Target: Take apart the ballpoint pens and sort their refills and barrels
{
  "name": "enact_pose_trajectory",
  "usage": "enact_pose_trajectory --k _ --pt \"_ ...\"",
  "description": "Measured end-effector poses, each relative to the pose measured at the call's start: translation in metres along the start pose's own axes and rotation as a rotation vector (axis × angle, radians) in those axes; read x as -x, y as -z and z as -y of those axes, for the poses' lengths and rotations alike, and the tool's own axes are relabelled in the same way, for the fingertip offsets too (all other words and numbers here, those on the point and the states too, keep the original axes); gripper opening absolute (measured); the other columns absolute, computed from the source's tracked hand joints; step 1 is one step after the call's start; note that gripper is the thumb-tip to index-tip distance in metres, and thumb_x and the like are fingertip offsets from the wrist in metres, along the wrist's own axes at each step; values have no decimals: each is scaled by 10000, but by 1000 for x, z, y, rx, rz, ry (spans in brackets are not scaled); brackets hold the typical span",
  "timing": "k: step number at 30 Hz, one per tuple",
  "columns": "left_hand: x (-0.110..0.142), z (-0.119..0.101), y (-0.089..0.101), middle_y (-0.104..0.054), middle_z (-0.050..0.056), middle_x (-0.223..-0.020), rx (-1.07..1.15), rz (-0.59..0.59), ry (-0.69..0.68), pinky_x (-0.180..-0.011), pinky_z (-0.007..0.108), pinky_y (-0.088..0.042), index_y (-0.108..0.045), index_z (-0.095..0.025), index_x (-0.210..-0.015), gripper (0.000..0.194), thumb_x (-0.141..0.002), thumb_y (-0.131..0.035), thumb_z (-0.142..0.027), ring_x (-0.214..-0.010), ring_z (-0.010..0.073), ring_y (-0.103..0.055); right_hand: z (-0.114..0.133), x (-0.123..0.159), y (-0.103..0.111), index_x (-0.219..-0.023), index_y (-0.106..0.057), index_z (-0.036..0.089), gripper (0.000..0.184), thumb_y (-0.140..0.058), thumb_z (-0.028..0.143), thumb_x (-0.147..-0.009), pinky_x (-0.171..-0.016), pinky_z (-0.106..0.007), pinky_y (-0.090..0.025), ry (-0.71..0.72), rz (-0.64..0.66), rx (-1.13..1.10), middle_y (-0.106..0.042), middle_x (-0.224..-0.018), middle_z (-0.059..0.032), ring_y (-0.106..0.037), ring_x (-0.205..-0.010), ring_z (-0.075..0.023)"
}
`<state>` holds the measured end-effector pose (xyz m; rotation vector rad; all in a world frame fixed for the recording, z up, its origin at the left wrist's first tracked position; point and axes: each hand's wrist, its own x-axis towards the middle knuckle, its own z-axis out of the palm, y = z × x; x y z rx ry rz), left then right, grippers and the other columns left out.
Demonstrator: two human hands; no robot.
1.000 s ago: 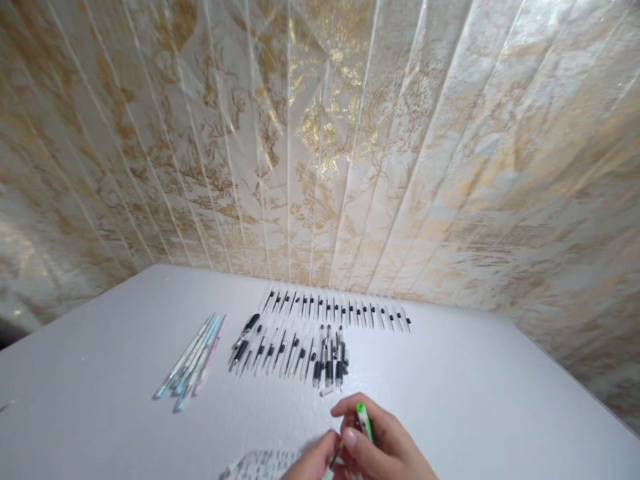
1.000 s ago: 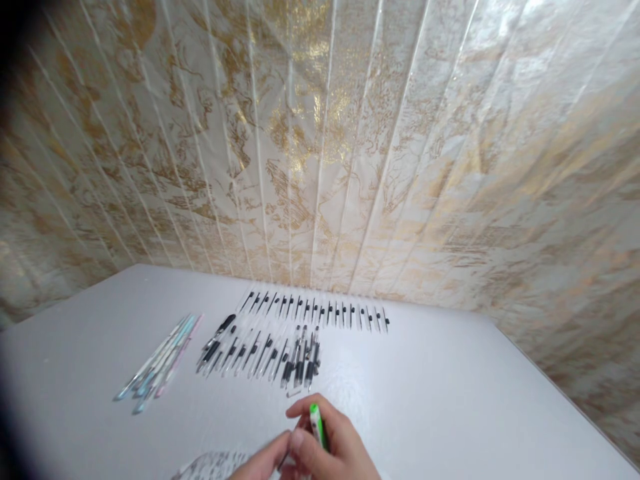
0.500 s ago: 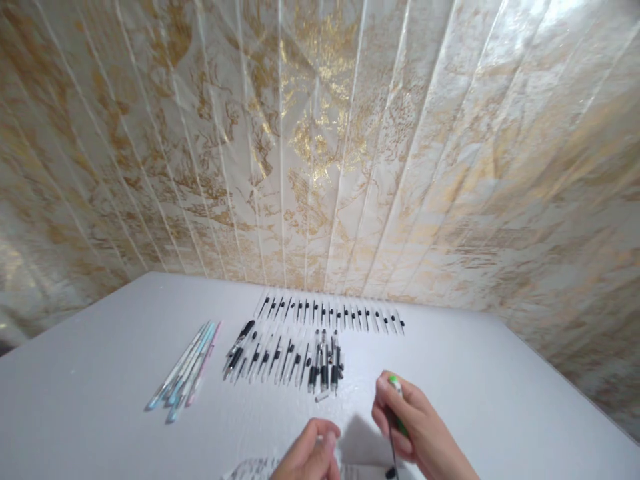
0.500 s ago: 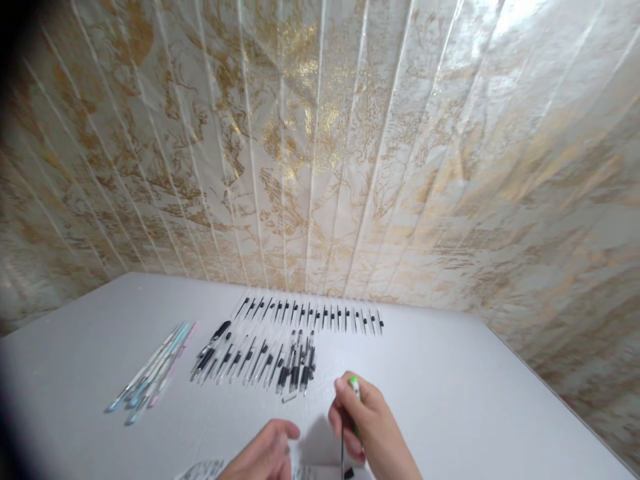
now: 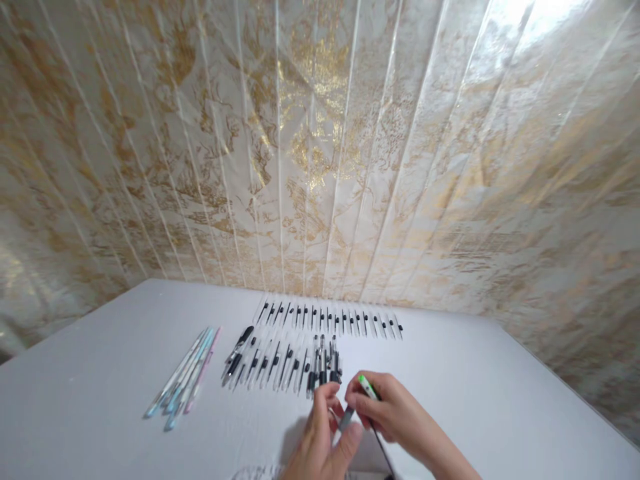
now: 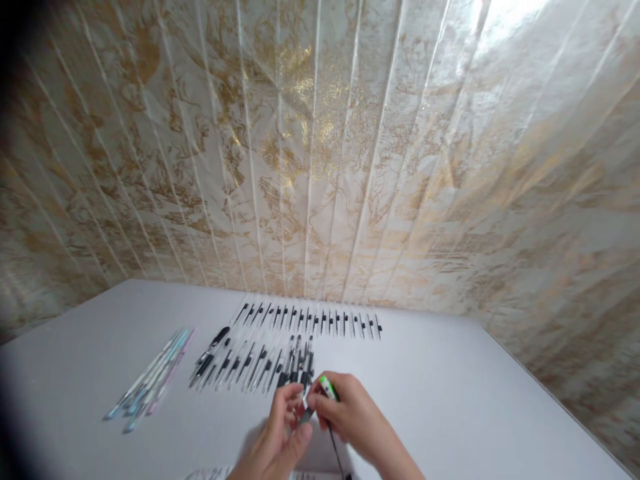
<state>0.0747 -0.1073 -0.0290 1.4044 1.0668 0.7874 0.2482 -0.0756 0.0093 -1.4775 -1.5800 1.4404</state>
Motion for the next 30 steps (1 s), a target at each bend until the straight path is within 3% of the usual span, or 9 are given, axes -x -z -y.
enact_pose_trajectory --k 3,5,8,15,22,26,30 --pt "-4 -2 13 -553 105 -1112 -572 -112 -254 -929 401 -392 -525 -187 -1120 262 -912 -464 -333 -1043 265 -500 -8 -32 22 -696 -572 172 136 -530 246 -802 -336 -166 -213 -45 -86 157 -488 -460 74 -320 -332 -49" --pt "-7 -1 21 -573 90 -1056 -839 -112 -278 -877 406 -413 -583 -190 -1010 177 -880 -464 -203 -1000 271 -505 -13 -52 29 -649 -556 169 154 -514 176 -796 -341 -165 -221 -82 -151 261 -475 -440 71 -332 -329 -49" --pt "-12 0 28 -589 82 -1027 -1037 -122 -248 -842 409 -433 -605 -183 -973 220 -848 -445 -98 -974 270 -519 -15 -71 27 -683 -572 165 154 -491 138 -810 -348 -170 -230 -94 -188 306 -461 -432 74 -329 -329 -55" --pt "-19 3 25 -608 95 -1037 -1146 -103 -185 -859 476 -459 -612 -160 -996 243 -854 -446 -53 -996 299 -549 -23 -74 18 -845 -603 171 147 -457 156 -860 -427 -190 -326 -25 -290 352 -509 -450 58 -463 -370 -95" --pt "-19 -1 22 -623 115 -1090 -1210 -79 -130 -883 475 -473 -616 -143 -1021 245 -860 -463 -39 -1048 306 -564 -25 -75 15 -965 -582 167 179 -415 186 -901 -369 -194 -310 -26 -325 330 -537 -462 61 -413 -295 -93" --pt "-17 5 22 -630 91 -1019 -1221 -120 -172 -853 450 -479 -622 -153 -974 252 -831 -456 -29 -977 282 -575 -28 -70 21 -995 -577 156 191 -414 179 -898 -399 -199 -349 -48 -343 285 -546 -471 56 -471 -320 -107" --pt "-14 12 22 -616 77 -948 -1216 -170 -261 -803 412 -467 -617 -164 -914 229 -818 -444 -49 -897 259 -557 -29 -62 26 -929 -601 175 197 -407 172 -897 -458 -214 -364 -75 -320 392 -519 -472 58 -474 -364 -113"
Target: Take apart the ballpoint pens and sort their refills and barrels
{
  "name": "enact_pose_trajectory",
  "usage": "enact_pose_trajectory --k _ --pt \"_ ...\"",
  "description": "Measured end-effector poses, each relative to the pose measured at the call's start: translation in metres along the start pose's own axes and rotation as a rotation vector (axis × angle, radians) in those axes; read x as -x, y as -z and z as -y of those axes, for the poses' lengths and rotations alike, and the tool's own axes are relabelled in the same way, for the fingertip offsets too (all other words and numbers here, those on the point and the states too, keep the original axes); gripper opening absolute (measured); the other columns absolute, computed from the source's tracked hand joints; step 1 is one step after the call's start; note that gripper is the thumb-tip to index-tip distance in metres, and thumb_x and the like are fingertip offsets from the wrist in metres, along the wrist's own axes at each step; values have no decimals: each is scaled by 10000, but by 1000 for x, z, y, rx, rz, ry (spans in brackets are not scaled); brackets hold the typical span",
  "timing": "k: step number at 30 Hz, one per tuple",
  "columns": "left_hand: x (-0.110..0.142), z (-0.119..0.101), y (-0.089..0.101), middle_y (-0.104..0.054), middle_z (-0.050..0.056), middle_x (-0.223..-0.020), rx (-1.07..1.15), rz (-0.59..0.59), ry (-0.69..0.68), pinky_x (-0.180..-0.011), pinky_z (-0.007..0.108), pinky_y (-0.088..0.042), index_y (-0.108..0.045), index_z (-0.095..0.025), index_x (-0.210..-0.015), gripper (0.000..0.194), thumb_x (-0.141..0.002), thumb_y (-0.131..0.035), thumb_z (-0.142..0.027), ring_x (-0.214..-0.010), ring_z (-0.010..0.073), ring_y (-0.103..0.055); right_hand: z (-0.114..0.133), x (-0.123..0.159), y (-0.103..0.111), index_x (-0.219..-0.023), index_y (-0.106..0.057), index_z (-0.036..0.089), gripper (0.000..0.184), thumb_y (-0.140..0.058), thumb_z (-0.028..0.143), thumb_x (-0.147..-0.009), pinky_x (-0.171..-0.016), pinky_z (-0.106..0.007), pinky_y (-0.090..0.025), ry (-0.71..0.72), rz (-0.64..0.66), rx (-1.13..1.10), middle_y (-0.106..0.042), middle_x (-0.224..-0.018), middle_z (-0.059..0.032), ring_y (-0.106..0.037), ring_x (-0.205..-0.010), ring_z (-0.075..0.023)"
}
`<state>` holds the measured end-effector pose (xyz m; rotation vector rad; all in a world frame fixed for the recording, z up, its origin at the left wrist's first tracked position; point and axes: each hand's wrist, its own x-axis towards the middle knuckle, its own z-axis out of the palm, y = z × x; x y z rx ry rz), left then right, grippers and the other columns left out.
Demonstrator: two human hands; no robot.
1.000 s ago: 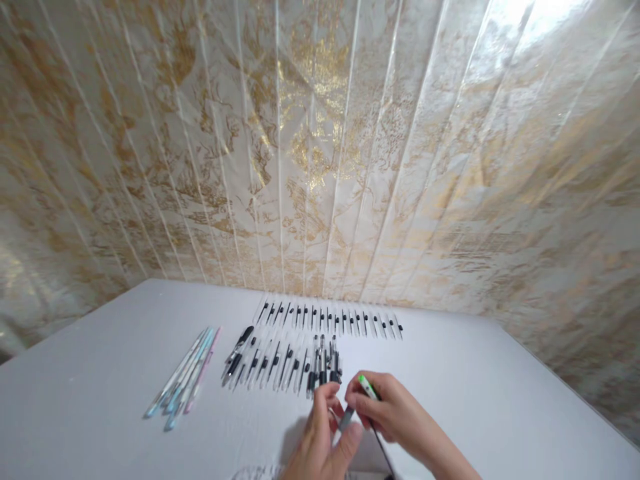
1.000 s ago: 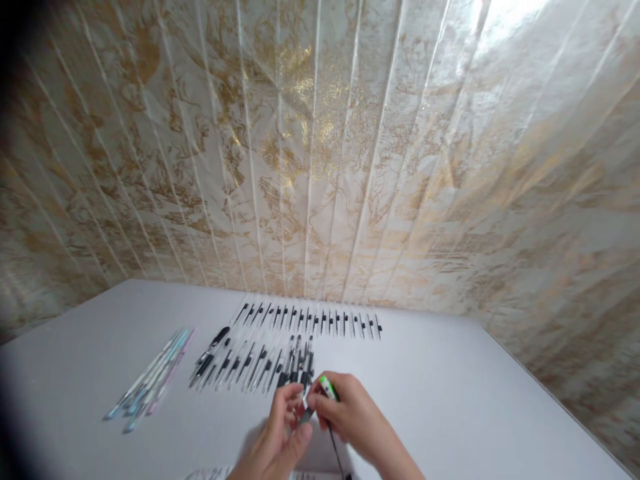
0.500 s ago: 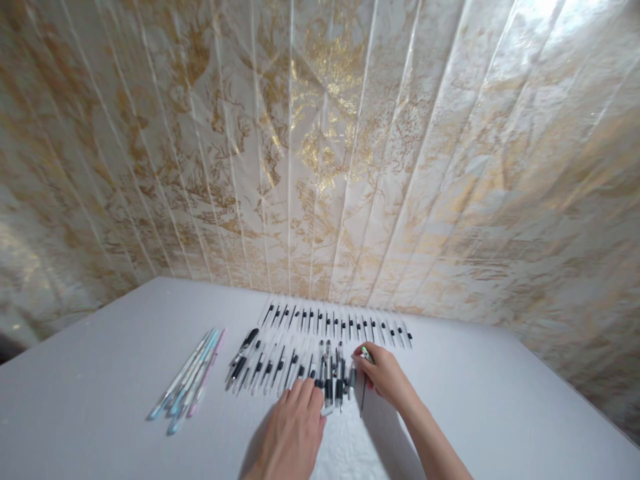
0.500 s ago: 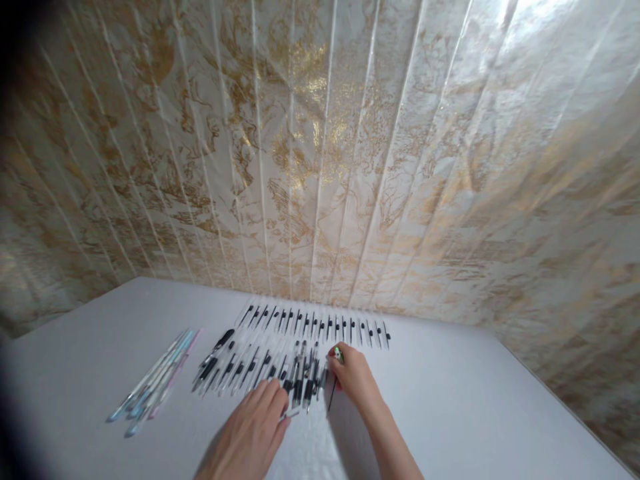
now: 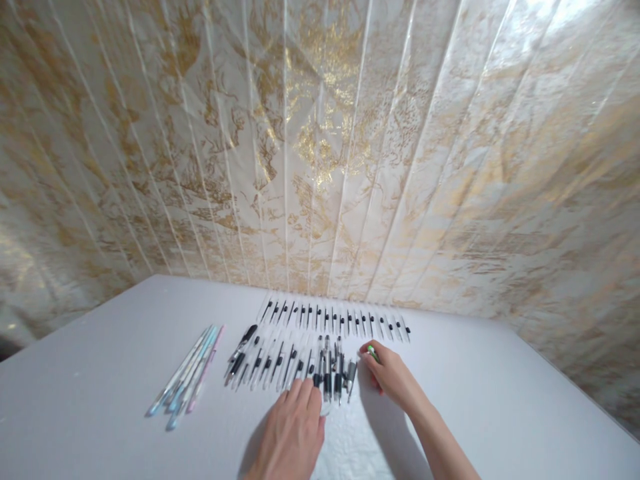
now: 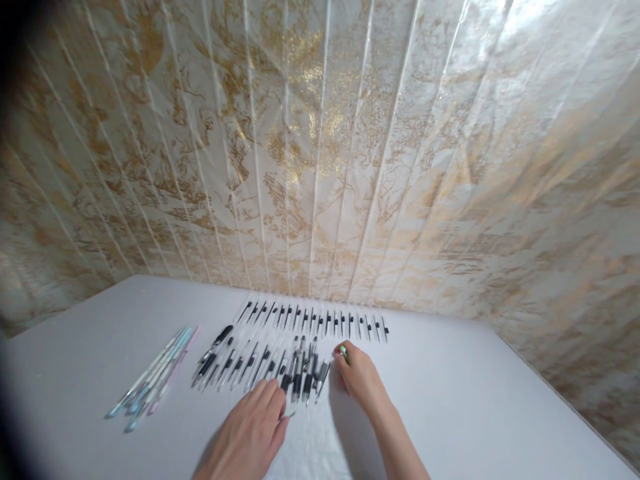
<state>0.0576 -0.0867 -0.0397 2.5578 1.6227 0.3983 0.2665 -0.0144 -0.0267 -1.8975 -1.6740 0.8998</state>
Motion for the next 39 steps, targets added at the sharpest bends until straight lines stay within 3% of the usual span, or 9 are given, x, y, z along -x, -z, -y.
enact_pose_trajectory --k 3,7,11,15,19,24,31,35,39 --pt "2 -3 1 -613 80 -929 -17 10 -13 -790 398 -451 -615 -164 -920 200 -825 -464 -73 -882 258 -545 0 3 3 -919 -605 181 192 -419 147 -884 -559 -231 -399 52 -34 149 -637 -646 -2 -580 -519 -138" --pt "2 -10 7 -626 85 -935 16 132 -50 -787 370 -442 -616 -164 -896 190 -828 -459 -80 -881 250 -547 4 5 3 -1027 -598 148 247 -426 89 -861 -710 -259 -412 91 -106 334 -715 -878 -103 -663 -831 -210" --pt "3 -15 5 -626 80 -932 93 196 -58 -757 345 -430 -606 -164 -874 185 -786 -484 -56 -875 246 -542 10 8 1 -1149 -555 153 274 -409 155 -917 -670 -277 -378 39 -131 487 -731 -879 -113 -678 -823 -241" --pt "2 -14 -9 -609 80 -934 117 193 -61 -760 357 -418 -594 -171 -874 185 -768 -501 -52 -886 255 -529 14 7 -3 -1181 -536 145 277 -387 223 -962 -640 -278 -356 5 -142 546 -736 -877 -129 -690 -843 -259" --pt "2 -13 -18 -594 76 -916 110 195 -56 -753 361 -410 -580 -177 -850 163 -753 -519 -61 -868 254 -517 14 8 -2 -1113 -568 153 258 -369 243 -976 -638 -272 -363 2 -118 496 -730 -815 -120 -690 -782 -240" --pt "5 -11 -23 -594 64 -931 117 170 -62 -770 350 -406 -575 -184 -859 160 -761 -506 -78 -884 244 -508 13 9 -2 -1124 -540 143 288 -330 109 -929 -588 -243 -368 16 -31 331 -640 -576 -9 -608 -517 -165" --pt "6 -7 -44 -580 31 -874 78 98 -59 -741 321 -388 -540 -202 -803 131 -741 -525 -88 -837 217 -490 -7 -2 -11 -1087 -535 156 317 -297 63 -900 -561 -223 -374 140 -11 204 -604 -602 13 -568 -492 -136" --pt "7 -7 -37 -572 25 -872 121 74 -80 -712 322 -383 -523 -205 -802 140 -746 -509 -76 -826 215 -506 -13 -3 -7 -1087 -517 151 298 -313 87 -879 -541 -217 -393 200 -13 135 -591 -679 -2 -573 -537 -131" --pt "7 -9 -29 -562 21 -846 171 8 -81 -683 315 -386 -507 -205 -792 138 -775 -477 -71 -808 210 -524 2 21 7 -1054 -530 180 258 -348 159 -872 -486 -200 -412 219 52 1 -557 -727 5 -560 -552 -121"
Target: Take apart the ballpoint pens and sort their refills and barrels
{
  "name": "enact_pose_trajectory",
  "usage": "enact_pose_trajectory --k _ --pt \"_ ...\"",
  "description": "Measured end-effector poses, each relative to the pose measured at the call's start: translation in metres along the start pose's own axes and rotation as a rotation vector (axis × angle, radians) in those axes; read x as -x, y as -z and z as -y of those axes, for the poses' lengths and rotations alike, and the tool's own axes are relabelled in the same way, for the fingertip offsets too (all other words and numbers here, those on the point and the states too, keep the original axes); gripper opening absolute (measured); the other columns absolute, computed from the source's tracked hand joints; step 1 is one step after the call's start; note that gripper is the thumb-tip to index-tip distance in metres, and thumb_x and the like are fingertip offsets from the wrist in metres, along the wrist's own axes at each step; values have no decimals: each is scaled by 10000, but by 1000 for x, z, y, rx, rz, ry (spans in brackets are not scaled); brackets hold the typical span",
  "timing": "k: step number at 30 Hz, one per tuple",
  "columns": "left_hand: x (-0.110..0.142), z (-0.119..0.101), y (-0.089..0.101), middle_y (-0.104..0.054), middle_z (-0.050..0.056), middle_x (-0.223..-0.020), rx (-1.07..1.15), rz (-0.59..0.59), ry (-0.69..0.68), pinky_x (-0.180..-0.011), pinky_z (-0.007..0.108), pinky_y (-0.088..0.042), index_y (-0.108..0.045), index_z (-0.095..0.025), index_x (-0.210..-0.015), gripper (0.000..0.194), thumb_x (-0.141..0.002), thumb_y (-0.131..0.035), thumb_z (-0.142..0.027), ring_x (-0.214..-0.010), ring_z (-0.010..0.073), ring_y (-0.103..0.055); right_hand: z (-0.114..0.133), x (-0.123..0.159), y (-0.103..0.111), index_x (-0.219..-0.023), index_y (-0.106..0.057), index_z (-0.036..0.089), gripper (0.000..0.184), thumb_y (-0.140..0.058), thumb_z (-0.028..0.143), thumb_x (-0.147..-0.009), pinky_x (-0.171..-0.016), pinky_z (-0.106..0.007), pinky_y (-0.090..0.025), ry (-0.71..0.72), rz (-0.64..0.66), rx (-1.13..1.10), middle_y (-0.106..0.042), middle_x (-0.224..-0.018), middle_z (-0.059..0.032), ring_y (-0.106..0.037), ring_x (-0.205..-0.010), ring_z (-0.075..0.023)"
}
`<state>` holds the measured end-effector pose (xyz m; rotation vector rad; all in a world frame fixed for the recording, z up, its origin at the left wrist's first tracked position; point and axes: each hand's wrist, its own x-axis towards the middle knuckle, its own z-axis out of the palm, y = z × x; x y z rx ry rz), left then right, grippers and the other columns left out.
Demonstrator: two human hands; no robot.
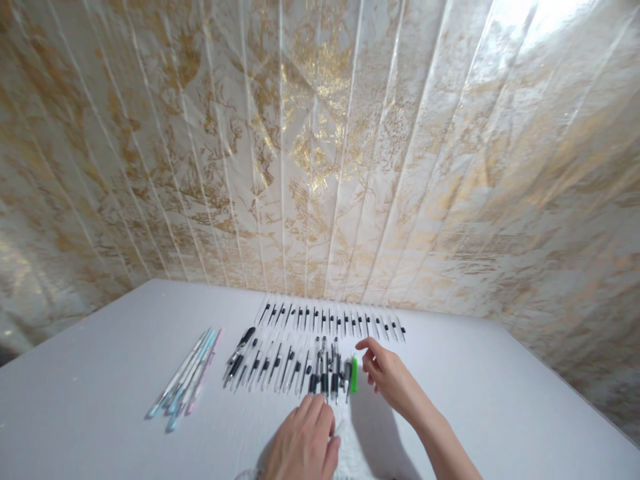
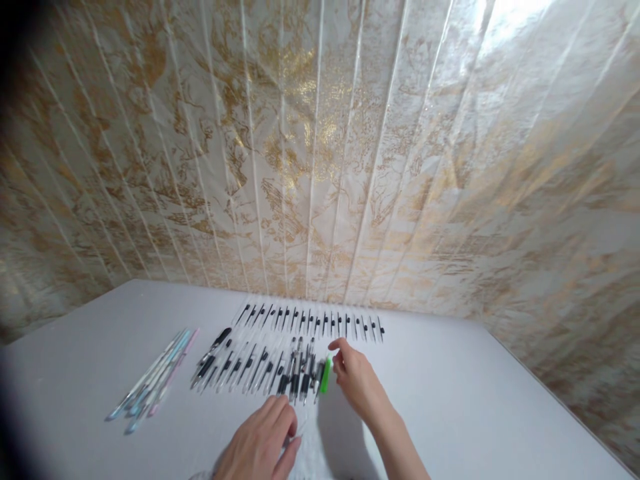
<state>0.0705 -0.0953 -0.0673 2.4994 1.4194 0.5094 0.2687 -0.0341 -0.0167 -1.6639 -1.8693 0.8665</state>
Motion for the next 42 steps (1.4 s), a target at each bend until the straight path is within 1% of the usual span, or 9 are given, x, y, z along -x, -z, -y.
enact_pose_trajectory --k 4,6,10,15,23,29,35,39,42 --pt "0 -2 -10 -560 22 -846 16 -96 -20 -698 321 -412 -509 -212 -815 160 -737 -488 -74 -816 219 -537 26 34 -4 -959 -596 201 214 -483 161 -782 -455 -184 -430 12 345 -206 -557 -689 30 -542 -542 -113" --pt "0 -3 -16 -567 28 -857 0 -124 -28 -729 337 -425 -512 -215 -821 178 -718 -494 -71 -838 230 -543 31 46 -10 -889 -606 191 219 -494 100 -723 -466 -175 -422 4 403 -238 -562 -651 42 -518 -512 -95" --pt "0 -4 -18 -570 25 -863 21 -113 -19 -711 335 -431 -523 -220 -857 155 -771 -494 -94 -822 228 -551 25 46 -12 -762 -582 176 166 -480 60 -700 -455 -170 -393 -22 326 -193 -537 -592 50 -470 -474 -82" --pt "-2 -3 -12 -585 16 -912 51 9 21 -709 314 -427 -542 -221 -913 235 -724 -577 -87 -844 220 -557 0 13 6 -716 -570 172 133 -491 70 -745 -416 -176 -334 -47 144 13 -504 -585 43 -445 -453 -84" --pt "0 -5 5 -622 11 -1002 18 99 -8 -772 287 -428 -565 -225 -963 298 -751 -534 -18 -917 199 -565 -24 -32 -6 -897 -500 202 169 -462 79 -788 -413 -193 -364 -124 -25 -55 -511 -548 76 -499 -434 -116" --pt "1 -6 7 -629 15 -1034 29 125 -5 -798 290 -430 -581 -223 -983 284 -773 -555 -35 -962 207 -562 -23 -27 -7 -921 -494 201 241 -451 42 -745 -461 -204 -377 -95 -7 -38 -545 -605 65 -504 -448 -108" --pt "1 -8 2 -639 14 -1011 21 109 -24 -764 281 -431 -592 -219 -975 269 -775 -583 -40 -930 202 -569 -12 -13 -3 -1021 -483 197 403 -489 13 -663 -585 -223 -398 -18 19 90 -564 -695 49 -550 -611 -130" --pt "2 -9 2 -648 9 -1016 15 105 -21 -750 283 -437 -596 -225 -971 268 -770 -621 -50 -928 205 -581 -6 3 -5 -1194 -433 178 616 -550 23 -609 -651 -250 -436 11 97 112 -580 -921 -18 -564 -687 -140" --pt "3 -10 3 -652 4 -1007 26 98 -30 -750 281 -438 -597 -225 -966 259 -773 -640 -59 -920 201 -586 -3 12 -9 -1209 -441 167 637 -591 51 -601 -699 -275 -460 41 86 128 -533 -1066 -72 -580 -765 -164"
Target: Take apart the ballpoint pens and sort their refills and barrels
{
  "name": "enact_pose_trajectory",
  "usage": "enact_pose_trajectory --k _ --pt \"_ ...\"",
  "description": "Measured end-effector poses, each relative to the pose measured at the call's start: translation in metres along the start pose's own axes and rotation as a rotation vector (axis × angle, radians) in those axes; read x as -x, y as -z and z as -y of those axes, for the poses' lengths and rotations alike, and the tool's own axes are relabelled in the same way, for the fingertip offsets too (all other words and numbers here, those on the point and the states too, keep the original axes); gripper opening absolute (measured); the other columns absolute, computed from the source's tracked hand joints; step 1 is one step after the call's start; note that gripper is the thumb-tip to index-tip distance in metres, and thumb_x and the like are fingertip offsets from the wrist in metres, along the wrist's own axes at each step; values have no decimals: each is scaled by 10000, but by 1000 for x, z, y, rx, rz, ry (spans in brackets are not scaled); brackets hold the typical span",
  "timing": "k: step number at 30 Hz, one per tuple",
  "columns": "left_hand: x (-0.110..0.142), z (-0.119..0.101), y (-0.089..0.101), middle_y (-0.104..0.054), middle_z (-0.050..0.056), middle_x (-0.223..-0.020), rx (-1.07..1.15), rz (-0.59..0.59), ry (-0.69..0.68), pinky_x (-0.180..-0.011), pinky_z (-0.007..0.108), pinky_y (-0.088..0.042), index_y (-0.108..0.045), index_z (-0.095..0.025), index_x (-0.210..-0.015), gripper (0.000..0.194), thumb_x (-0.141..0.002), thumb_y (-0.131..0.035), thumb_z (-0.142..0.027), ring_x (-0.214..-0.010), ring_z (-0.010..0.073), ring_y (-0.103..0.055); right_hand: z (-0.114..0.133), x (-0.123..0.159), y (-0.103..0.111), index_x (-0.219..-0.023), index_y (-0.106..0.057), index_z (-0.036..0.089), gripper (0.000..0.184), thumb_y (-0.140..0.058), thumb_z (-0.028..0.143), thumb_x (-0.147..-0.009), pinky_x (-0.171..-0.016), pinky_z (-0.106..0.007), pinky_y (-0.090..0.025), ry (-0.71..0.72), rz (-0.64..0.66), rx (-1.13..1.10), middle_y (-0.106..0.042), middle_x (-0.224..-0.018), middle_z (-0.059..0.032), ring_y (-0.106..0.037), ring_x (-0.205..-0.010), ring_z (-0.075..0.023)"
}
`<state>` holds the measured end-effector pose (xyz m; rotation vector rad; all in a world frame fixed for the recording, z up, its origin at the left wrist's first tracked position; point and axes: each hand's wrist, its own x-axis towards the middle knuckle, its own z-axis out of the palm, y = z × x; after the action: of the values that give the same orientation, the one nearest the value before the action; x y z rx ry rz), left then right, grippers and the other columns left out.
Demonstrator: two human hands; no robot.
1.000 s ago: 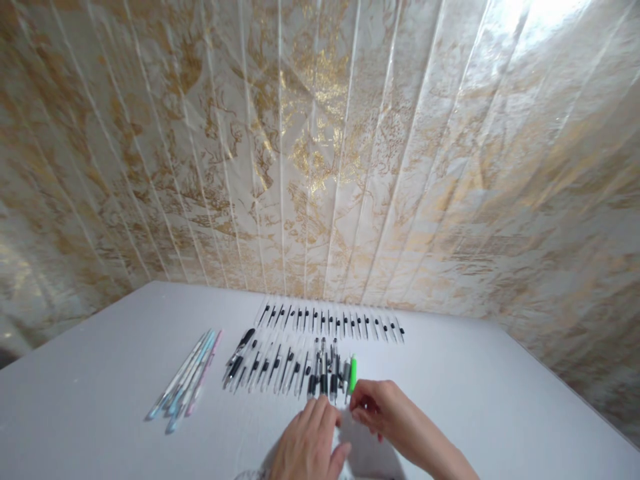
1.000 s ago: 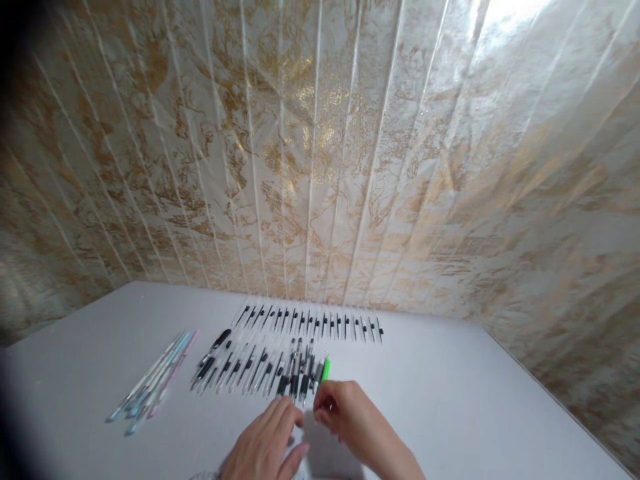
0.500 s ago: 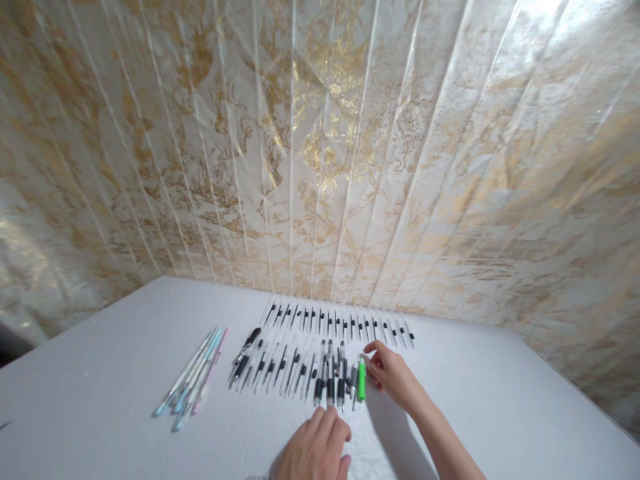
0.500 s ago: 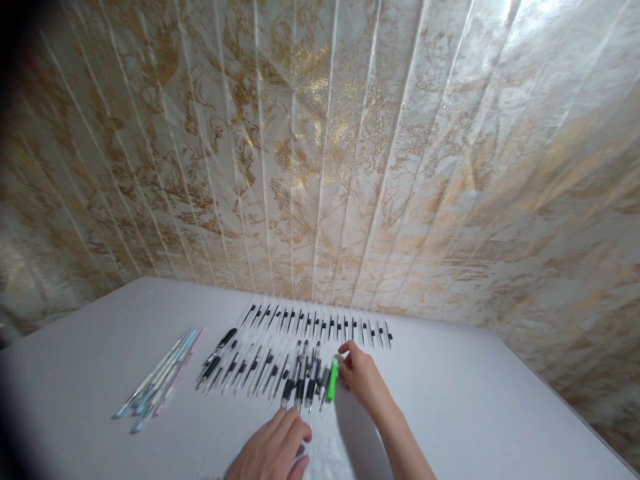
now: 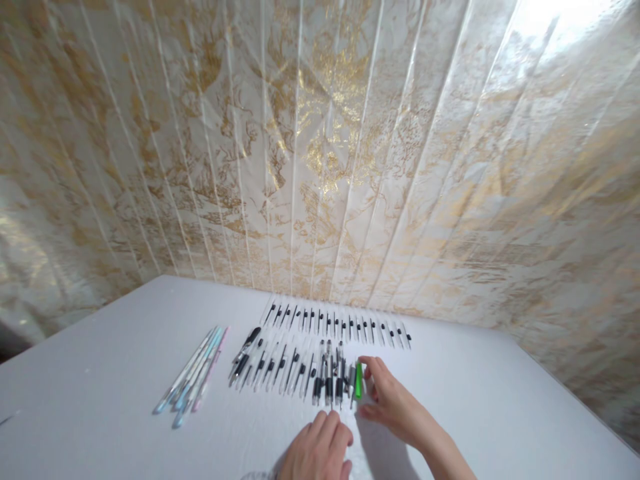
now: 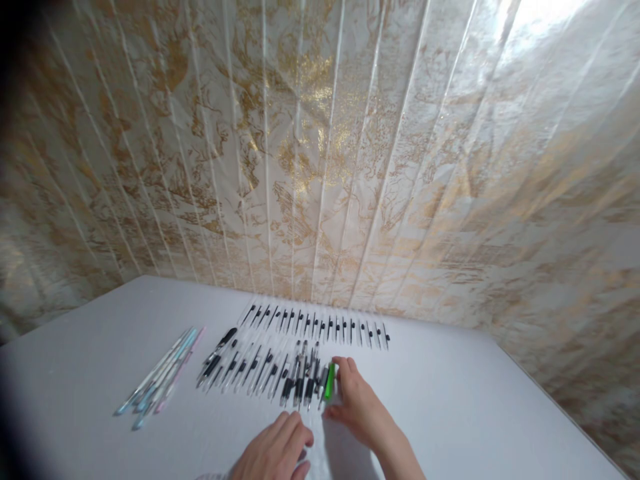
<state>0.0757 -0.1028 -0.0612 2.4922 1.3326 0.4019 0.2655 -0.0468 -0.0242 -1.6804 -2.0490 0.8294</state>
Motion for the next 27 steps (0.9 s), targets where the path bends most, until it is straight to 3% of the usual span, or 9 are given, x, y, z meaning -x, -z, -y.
enact_pose_trajectory --k 7,17,22,27 --pt "-2 2 -2 -657 9 -1016 -4 9 6 -762 280 -444 -605 -222 -963 238 -781 -669 -84 -932 205 -587 2 -9 -5 -1133 -480 159 517 -531 22 -637 -719 -291 -466 1 -73 22 -515 -1017 -61 -584 -763 -168" --pt "-2 8 -9 -646 6 -1000 -5 12 4 -744 278 -413 -599 -223 -966 225 -796 -659 -90 -915 199 -573 -7 -21 -7 -1152 -472 156 526 -509 13 -647 -690 -283 -475 17 -80 18 -542 -985 -58 -587 -700 -152" --pt "-1 9 -10 -629 -1 -976 -10 -6 -14 -715 274 -385 -592 -228 -955 229 -793 -655 -78 -900 193 -562 -6 11 6 -1143 -496 188 443 -490 65 -717 -681 -277 -482 23 -55 5 -558 -997 -59 -575 -663 -140" --pt "-1 5 -8 -620 -2 -945 -19 12 -37 -681 278 -372 -587 -219 -956 241 -789 -649 -58 -859 189 -555 -15 60 9 -861 -604 226 130 -605 177 -740 -640 -216 -449 66 166 -19 -574 -902 -26 -557 -689 -136"
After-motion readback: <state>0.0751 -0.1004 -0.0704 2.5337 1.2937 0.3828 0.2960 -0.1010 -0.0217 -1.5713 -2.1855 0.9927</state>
